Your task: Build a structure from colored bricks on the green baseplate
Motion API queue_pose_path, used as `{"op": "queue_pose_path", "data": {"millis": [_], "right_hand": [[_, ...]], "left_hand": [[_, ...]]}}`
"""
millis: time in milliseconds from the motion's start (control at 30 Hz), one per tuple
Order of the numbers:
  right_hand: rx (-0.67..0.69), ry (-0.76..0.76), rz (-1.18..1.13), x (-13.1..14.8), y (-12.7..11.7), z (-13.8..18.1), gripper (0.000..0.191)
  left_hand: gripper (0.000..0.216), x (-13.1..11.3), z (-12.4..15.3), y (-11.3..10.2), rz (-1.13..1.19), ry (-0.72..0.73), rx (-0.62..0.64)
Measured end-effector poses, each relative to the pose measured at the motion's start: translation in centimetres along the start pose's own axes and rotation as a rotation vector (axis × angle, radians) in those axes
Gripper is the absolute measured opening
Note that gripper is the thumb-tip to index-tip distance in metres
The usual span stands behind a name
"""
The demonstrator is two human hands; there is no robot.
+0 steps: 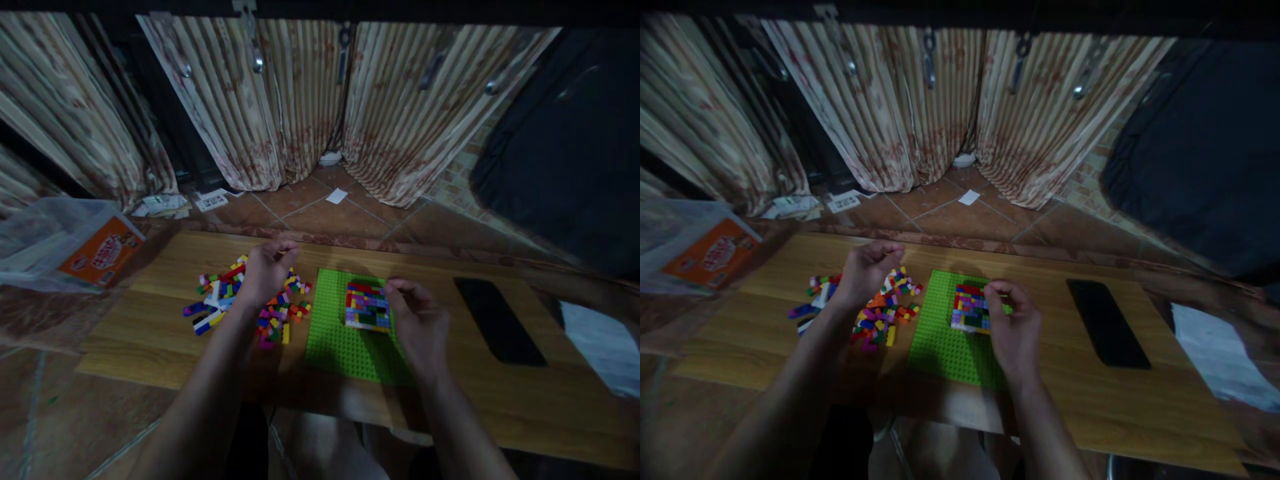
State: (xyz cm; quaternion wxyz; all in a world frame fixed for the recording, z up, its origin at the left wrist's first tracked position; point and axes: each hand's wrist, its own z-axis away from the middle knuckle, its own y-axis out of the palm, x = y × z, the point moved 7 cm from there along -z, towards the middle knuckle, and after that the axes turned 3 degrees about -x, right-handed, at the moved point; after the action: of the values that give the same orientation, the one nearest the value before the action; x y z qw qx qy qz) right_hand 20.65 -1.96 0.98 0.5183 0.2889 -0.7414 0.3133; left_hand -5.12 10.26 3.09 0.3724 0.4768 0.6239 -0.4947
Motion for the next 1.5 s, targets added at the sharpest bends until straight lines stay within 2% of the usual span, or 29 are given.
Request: {"op": "queue_pose_path", "data": {"millis": [167,267,400,633,867,933,1000,1133,1200,1267,1500], "right_hand": [[0.379,-0.320,0.210,3.7,6.0,4.3,0.013],[0.535,-0.436,0.364,4.0,9.1,6.4,0.018],[0.604,-0.503,0.534,2.5,11.2,6.8,0.028],[0.716,-0.539,0.645,0.2,12.6,6.5,0.034],[0.702,-0.457,0.580,0.6,13.0,6.2,0.017],[0.674,-0.423,0.540,1.0,12.9,6.1,0.014],[0.623,-0.374,0.488,1.5,12.4,5.8,0.015],[0.517,-0.279,0.368,2.4,11.0,5.0,0.018],[0.495,-0.249,0.319,2.6,10.3,4.6,0.018],[0.484,-0.201,0.256,2.4,9.8,4.2,0.019],[0.344,0.039,-0.056,1.3,7.8,3.1,0.021]], "left_hand": [[0.012,-0.6,-0.6,-5.2,0.139,-0.033,-0.237],[0.011,-0.5,-0.5,-6.9,0.185,-0.055,-0.320],[0.011,-0.2,-0.4,-7.3,0.224,-0.068,-0.295],[0.017,0.6,-0.5,-7.1,0.212,-0.097,-0.248],[0.017,1.0,-0.9,-5.6,0.062,-0.055,-0.102],[0.016,0.9,-0.8,-4.9,0.040,-0.043,-0.023],[0.016,0.7,-0.3,-3.5,0.032,-0.052,0.126],[0.017,0.4,2.0,0.4,0.030,-0.092,0.512],[0.016,0.4,3.1,1.9,0.045,-0.103,0.637],[0.015,0.4,3.6,2.9,0.073,-0.123,0.671],[0.012,-0.6,4.0,4.7,0.172,-0.155,0.625]]}}
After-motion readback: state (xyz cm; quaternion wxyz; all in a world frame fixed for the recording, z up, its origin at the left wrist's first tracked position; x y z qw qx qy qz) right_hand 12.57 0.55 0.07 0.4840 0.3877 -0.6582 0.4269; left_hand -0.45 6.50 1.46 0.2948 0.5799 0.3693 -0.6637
